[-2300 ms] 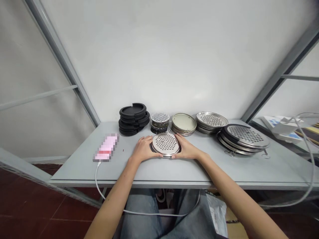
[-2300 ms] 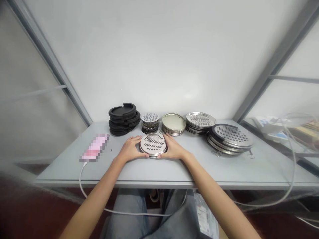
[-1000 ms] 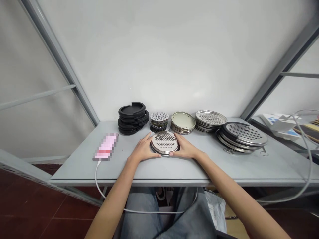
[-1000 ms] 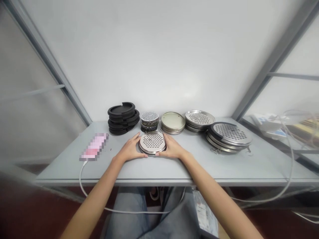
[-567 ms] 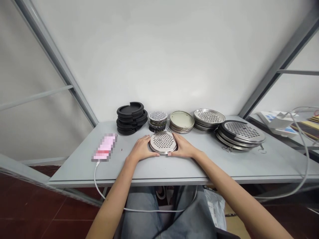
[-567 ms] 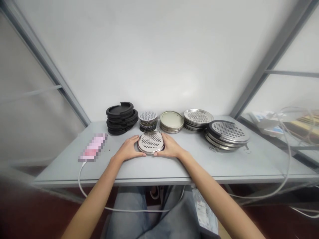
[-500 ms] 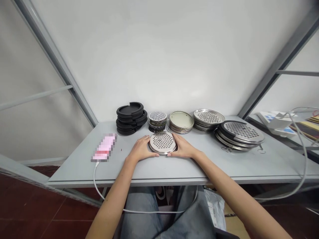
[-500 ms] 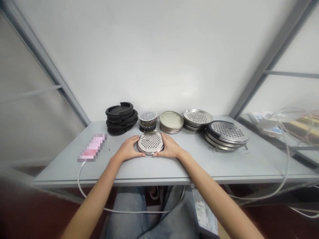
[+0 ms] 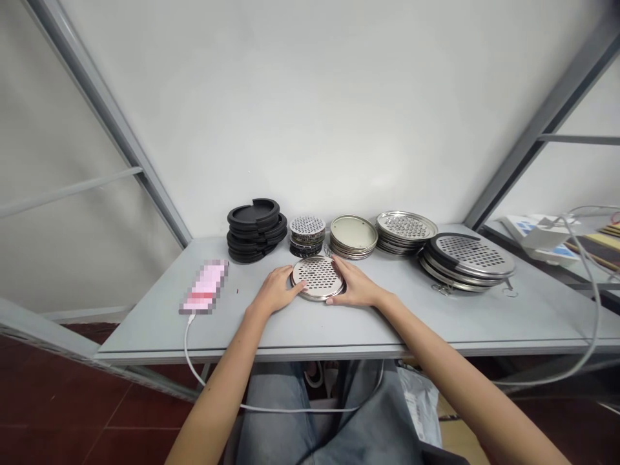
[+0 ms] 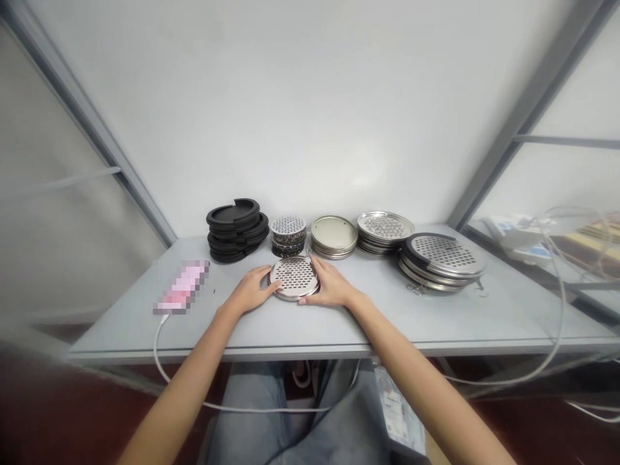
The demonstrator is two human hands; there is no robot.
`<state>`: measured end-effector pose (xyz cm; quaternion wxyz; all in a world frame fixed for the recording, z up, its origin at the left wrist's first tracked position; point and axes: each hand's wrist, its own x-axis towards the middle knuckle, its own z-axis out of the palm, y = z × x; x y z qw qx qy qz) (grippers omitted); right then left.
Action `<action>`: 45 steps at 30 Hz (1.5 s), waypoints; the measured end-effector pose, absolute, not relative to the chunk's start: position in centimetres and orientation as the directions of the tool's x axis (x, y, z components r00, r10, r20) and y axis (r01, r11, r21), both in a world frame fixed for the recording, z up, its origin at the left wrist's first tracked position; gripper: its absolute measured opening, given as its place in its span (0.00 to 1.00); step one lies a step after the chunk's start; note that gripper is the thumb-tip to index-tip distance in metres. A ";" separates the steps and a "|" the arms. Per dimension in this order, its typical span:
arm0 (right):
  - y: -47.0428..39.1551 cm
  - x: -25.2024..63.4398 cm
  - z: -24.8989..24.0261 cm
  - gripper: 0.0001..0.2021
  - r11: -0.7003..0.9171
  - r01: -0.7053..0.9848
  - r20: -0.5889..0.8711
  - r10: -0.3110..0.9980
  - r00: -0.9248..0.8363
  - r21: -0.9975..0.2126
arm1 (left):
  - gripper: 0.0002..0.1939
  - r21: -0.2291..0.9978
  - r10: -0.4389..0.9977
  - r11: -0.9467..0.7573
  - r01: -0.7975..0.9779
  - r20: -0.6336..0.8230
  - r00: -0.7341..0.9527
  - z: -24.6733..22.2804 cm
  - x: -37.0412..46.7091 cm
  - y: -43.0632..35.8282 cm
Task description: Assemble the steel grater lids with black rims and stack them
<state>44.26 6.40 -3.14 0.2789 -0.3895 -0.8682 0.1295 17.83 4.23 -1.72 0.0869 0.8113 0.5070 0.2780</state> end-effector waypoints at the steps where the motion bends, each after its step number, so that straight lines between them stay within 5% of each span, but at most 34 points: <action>1: 6.5 44.3 -3.3 0.62 0.658 0.617 0.372 0.753 -0.542 -0.432 | 0.27 0.420 0.872 -0.469 0.777 0.363 0.329 -1.8 17.9 4.3; 17: 6.9 44.5 -3.9 0.62 0.619 0.655 0.308 0.785 -0.537 -0.434 | 0.31 0.416 0.870 -0.481 0.771 0.332 0.364 -1.7 18.4 4.1; 23: 6.8 44.4 -3.8 0.52 0.616 0.663 0.307 0.788 -0.535 -0.426 | 0.32 0.448 0.876 -0.474 0.758 0.325 0.356 -1.7 18.3 4.2; 30: 6.8 44.2 -3.8 0.52 0.625 0.668 0.324 0.781 -0.535 -0.405 | 0.32 0.428 0.872 -0.480 0.766 0.324 0.366 -1.9 18.3 4.1; 36: 6.7 44.3 -3.6 0.49 0.647 0.644 0.366 0.762 -0.534 -0.409 | 0.50 0.374 0.782 -0.620 0.690 0.362 0.507 -2.0 18.0 3.8; 45: 6.8 44.7 -3.0 0.27 0.661 0.550 0.433 0.751 -0.499 -0.511 | 0.20 0.329 0.582 -0.784 0.526 0.686 0.437 -1.3 18.9 3.9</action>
